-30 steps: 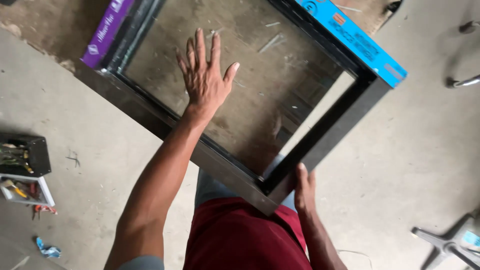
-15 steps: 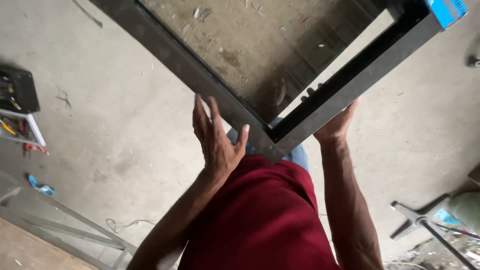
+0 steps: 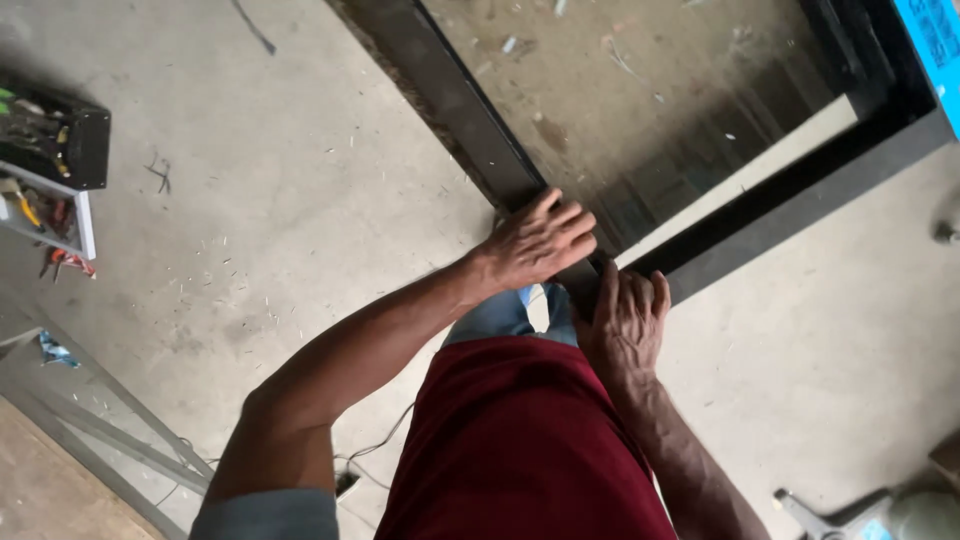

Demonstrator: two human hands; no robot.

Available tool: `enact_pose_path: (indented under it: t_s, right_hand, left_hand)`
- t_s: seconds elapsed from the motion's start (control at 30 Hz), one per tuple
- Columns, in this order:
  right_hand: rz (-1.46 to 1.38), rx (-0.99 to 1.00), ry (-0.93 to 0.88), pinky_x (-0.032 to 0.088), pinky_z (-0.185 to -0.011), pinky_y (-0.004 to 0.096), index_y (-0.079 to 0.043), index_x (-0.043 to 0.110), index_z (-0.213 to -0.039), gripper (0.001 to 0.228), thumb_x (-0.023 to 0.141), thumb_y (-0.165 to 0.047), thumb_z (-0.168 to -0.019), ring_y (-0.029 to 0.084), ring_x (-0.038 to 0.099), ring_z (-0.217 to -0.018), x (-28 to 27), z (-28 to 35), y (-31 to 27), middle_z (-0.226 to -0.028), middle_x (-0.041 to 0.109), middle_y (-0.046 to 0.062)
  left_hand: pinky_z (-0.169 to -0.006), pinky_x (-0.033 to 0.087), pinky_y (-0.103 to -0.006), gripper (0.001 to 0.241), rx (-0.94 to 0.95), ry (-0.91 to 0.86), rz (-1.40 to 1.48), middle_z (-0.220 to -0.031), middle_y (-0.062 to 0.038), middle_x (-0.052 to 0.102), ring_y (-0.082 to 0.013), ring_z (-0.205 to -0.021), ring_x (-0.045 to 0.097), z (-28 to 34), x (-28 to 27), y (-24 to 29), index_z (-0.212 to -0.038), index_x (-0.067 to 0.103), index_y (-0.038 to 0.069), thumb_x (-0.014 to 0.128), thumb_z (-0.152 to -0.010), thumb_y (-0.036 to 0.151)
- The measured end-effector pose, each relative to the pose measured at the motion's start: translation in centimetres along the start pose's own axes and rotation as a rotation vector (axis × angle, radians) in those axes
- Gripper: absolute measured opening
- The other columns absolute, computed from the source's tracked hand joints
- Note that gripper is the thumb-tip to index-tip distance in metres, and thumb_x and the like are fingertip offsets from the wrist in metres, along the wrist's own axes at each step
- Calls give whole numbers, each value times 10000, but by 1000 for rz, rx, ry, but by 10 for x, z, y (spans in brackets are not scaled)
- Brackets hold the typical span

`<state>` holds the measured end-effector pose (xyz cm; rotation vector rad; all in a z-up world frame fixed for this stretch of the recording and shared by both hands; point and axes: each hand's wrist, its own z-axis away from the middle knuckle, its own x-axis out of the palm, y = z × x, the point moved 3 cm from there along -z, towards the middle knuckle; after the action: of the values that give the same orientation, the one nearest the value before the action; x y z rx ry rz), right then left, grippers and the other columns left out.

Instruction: Inserting a rubber sealing strip into the groove of an aluminum window frame.

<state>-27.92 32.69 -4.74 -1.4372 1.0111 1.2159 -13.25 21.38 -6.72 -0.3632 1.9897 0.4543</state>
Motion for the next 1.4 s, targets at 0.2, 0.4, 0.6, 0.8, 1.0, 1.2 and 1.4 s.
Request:
enact_pose_path:
  t_s: [0.2,0.4,0.6,0.8,1.0,1.2,1.4]
  right_hand:
    - [-96,-34,190,334,-1189,585,88,605,-1313,827,879,-286,-628,368,620,-1033,8,1,4,-932,680,226]
    - [-145,-88,207,385,-1137,564,65,625,-1296,760,862,-356,-709,354,625,-1017,-15,-8,-1,-950,682,205]
    - [-346,-135,165,455,-1027,577,11,615,-1338,782,847,-473,-769,427,572,-1215,-66,-18,25,-1307,606,232]
    - [-429,-77,251,441,-1079,521,-39,559,-1366,482,691,-267,-963,393,538,-1257,-86,-29,139,-1400,572,212]
    - [-420,-58,349,536,-944,470,-78,683,-1265,409,782,-100,-869,385,646,-1131,-85,-44,263,-1230,664,147]
    - [-379,90,340,558,-878,434,-67,718,-1167,271,761,-52,-900,366,667,-1098,-87,-23,336,-1200,685,148]
    - [-346,341,202,559,-912,477,-109,760,-1115,176,735,-159,-948,361,700,-1040,-57,14,354,-1111,722,116]
  left_hand:
    - [-842,435,-492,135,69,-32,-9,-966,-42,524,-261,-885,532,0,14,-4,-1037,637,148,599,-920,202]
    - [-976,434,-537,128,-6,-75,59,-979,-65,559,-294,-948,587,8,13,-3,-1042,642,138,613,-921,171]
    - [-1211,223,-670,581,-354,-183,1,-1348,-176,569,-383,-1428,434,-1,-47,11,-1233,625,141,882,-714,198]
    - [-1135,165,-745,1039,-878,-143,271,-1713,-250,36,-495,-1577,73,-13,-60,31,-1619,339,215,569,-811,826]
    - [-1098,320,-772,1094,-1539,244,169,-1584,-439,77,-681,-1399,297,-24,-28,29,-1625,186,-31,811,-871,457]
    - [-945,497,-721,1322,-1911,81,84,-1517,-253,348,-578,-1209,574,-35,3,25,-1669,-24,124,854,-755,500]
    - [-888,545,-668,1192,-1957,41,-51,-1345,-206,498,-570,-1013,661,-26,12,20,-1671,-26,145,777,-822,381]
